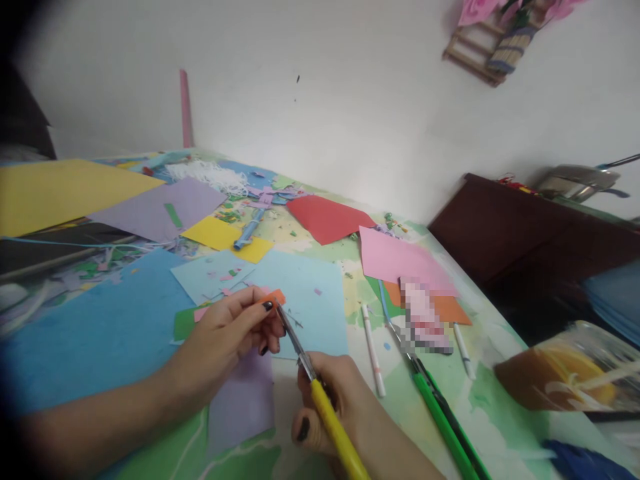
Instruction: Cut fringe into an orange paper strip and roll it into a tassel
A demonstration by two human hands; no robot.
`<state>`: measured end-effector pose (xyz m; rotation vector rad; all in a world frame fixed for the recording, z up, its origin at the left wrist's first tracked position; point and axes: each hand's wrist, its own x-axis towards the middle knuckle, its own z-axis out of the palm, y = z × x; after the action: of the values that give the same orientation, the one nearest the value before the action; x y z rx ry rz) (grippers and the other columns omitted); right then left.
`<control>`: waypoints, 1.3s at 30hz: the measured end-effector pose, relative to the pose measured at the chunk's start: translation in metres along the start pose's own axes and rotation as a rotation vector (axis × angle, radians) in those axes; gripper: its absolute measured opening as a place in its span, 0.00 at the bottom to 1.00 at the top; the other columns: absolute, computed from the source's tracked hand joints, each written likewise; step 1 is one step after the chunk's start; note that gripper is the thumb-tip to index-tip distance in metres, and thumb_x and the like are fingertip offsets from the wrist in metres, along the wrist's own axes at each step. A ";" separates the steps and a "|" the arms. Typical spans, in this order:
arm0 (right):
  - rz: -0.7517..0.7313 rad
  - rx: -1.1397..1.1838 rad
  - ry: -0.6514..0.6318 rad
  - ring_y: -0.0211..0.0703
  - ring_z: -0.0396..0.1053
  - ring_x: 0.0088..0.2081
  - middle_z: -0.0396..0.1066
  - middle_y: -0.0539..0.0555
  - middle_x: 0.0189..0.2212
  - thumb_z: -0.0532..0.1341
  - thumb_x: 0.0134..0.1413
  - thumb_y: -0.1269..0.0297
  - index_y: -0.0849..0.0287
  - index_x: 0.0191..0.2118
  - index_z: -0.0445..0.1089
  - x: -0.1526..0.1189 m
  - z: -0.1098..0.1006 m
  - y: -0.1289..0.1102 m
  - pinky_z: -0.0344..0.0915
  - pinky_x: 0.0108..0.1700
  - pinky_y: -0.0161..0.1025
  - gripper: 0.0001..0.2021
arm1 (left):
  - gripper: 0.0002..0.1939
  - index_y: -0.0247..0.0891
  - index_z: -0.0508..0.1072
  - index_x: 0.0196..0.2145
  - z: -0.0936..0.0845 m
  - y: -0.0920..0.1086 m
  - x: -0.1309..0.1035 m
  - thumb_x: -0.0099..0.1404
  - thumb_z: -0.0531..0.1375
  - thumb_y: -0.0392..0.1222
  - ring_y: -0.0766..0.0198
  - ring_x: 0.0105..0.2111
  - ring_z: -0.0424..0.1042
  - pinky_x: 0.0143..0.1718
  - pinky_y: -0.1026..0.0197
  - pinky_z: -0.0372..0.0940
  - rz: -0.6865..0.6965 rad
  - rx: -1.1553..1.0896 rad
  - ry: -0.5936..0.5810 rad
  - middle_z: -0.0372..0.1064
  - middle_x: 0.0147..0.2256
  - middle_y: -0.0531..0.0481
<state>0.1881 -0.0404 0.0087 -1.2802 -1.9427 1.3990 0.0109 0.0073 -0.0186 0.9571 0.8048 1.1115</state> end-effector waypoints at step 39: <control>0.003 -0.015 0.024 0.34 0.46 0.24 0.48 0.46 0.23 0.56 0.46 0.36 0.57 0.25 0.52 0.000 0.000 -0.001 0.47 0.23 0.32 0.27 | 0.09 0.36 0.65 0.27 0.000 0.001 -0.001 0.63 0.54 0.41 0.69 0.22 0.67 0.26 0.64 0.57 -0.008 0.002 0.007 0.68 0.23 0.54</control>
<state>0.1871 -0.0407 0.0096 -1.3009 -1.9400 1.3664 0.0101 0.0068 -0.0175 0.9510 0.8148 1.1083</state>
